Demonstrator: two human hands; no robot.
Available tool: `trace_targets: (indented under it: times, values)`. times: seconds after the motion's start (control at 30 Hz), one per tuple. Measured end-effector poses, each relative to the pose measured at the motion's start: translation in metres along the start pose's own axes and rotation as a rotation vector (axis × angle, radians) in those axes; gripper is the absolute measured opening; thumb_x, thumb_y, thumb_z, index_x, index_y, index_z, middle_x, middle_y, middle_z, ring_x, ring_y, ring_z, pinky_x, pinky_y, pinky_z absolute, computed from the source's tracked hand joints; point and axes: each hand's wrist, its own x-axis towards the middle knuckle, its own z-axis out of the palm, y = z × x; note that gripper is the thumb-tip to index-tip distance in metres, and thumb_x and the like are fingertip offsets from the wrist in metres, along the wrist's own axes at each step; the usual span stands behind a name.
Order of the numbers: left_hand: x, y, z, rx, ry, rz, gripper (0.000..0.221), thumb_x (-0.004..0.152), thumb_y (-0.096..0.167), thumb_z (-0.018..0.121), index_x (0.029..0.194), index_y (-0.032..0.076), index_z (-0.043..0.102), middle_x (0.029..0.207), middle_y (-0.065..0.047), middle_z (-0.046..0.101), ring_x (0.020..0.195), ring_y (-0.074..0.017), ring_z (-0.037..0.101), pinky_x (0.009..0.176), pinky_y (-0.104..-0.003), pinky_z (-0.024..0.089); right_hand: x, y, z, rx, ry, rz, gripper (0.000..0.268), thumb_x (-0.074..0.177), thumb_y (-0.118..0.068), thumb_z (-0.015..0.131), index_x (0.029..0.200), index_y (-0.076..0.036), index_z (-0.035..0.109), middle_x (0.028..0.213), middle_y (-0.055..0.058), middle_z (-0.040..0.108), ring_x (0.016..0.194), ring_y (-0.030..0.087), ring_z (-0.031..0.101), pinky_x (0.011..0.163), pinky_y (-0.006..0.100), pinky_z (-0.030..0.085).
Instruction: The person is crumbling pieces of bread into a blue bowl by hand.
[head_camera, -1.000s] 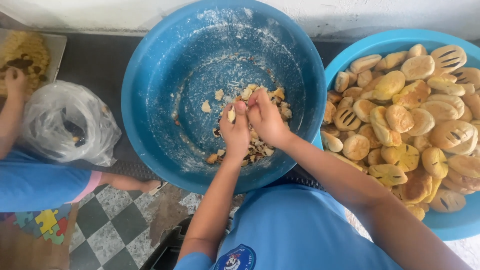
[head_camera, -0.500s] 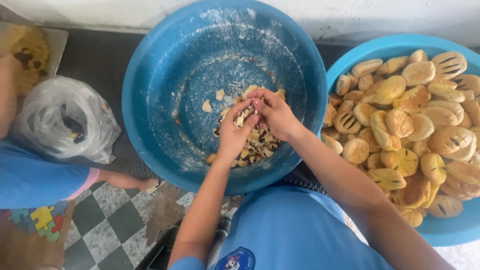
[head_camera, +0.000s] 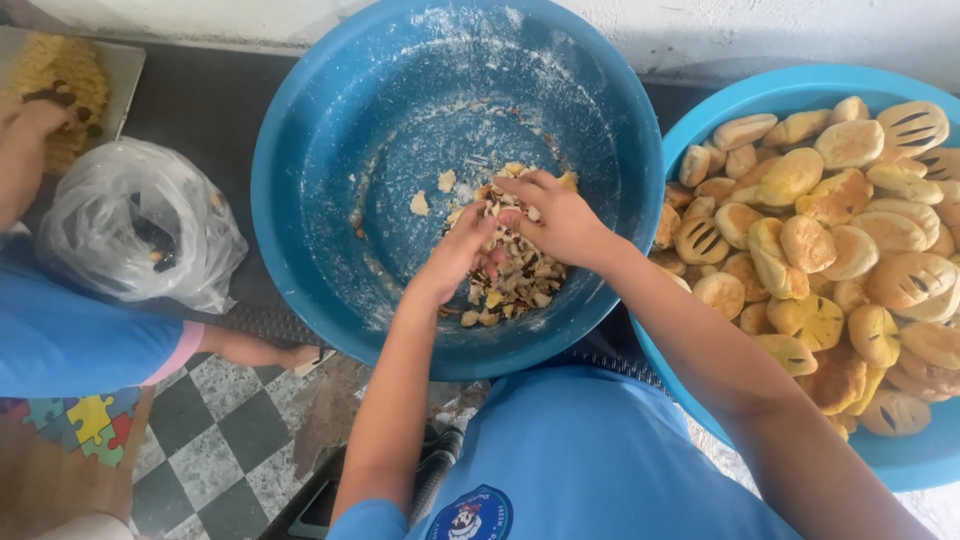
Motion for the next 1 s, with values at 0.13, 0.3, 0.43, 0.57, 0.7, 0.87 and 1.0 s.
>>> trace_targets:
  times: [0.13,0.3,0.43,0.57,0.7,0.87,1.0]
  values:
    - [0.010,-0.022,-0.008,0.148,0.023,0.179,0.058,0.113,0.037,0.054,0.151,-0.005,0.043,0.099,-0.018,0.071,0.066,-0.0179,0.069,0.052,-0.026,0.058,0.000,-0.022,-0.011,0.054,-0.006,-0.229,0.049,0.108,-0.028,0.068,0.150,-0.006,0.059,0.112,0.022,0.071,0.091,0.041,0.073,0.072,0.050,0.060]
    - [0.002,-0.026,0.014,-0.246,0.030,0.335,0.038,0.107,0.050,0.053,0.109,0.013,0.052,0.091,-0.002,0.060,0.052,-0.0065,0.047,0.043,-0.015,0.035,0.000,0.013,0.030,0.104,0.146,-0.162,0.023,0.107,-0.029,0.069,0.117,-0.009,0.072,0.092,0.012,0.073,0.085,0.039,0.074,0.069,0.044,0.060]
    - [-0.002,-0.029,0.037,-0.153,0.230,0.396,0.040,0.105,0.052,0.057,0.111,0.012,0.050,0.081,-0.004,0.054,0.059,-0.0096,0.052,0.049,-0.021,0.041,0.004,0.010,0.047,0.261,0.299,0.129,0.026,0.110,-0.041,0.062,0.101,-0.018,0.070,0.075,0.003,0.072,0.077,0.029,0.074,0.061,0.038,0.055]
    - [-0.012,-0.027,0.036,0.249,0.293,0.536,0.031,0.106,0.032,0.066,0.121,0.006,0.058,0.098,-0.019,0.066,0.084,-0.0287,0.073,0.072,-0.037,0.061,0.007,0.035,0.057,0.543,0.289,0.424,0.032,0.111,-0.040,0.061,0.095,-0.015,0.071,0.076,0.003,0.068,0.080,0.019,0.067,0.072,0.033,0.052]
    - [-0.019,-0.015,0.021,0.271,0.307,0.354,0.046,0.110,0.046,0.058,0.126,0.003,0.058,0.069,-0.010,0.063,0.064,-0.0203,0.067,0.062,-0.033,0.056,-0.003,0.013,0.011,0.368,-0.086,0.267,0.040,0.108,-0.009,0.040,0.133,-0.011,0.071,0.119,0.018,0.069,0.105,0.033,0.074,0.086,0.047,0.059]
    - [0.012,-0.048,0.009,0.183,0.461,0.312,0.045,0.110,0.054,0.054,0.107,0.009,0.061,0.083,-0.020,0.067,0.083,-0.0273,0.071,0.068,-0.038,0.063,-0.013,-0.018,0.012,0.009,-0.047,-0.177,0.046,0.107,-0.026,0.061,0.144,0.001,0.052,0.118,0.023,0.062,0.094,0.042,0.072,0.079,0.051,0.060]
    - [0.013,-0.037,0.019,0.199,0.567,0.401,0.044,0.112,0.050,0.056,0.097,0.008,0.057,0.082,-0.021,0.061,0.087,-0.0282,0.063,0.073,-0.043,0.054,-0.021,0.015,0.055,0.000,0.154,-0.252,0.033,0.100,-0.028,0.070,0.119,-0.001,0.064,0.079,0.020,0.067,0.076,0.043,0.072,0.060,0.049,0.056]
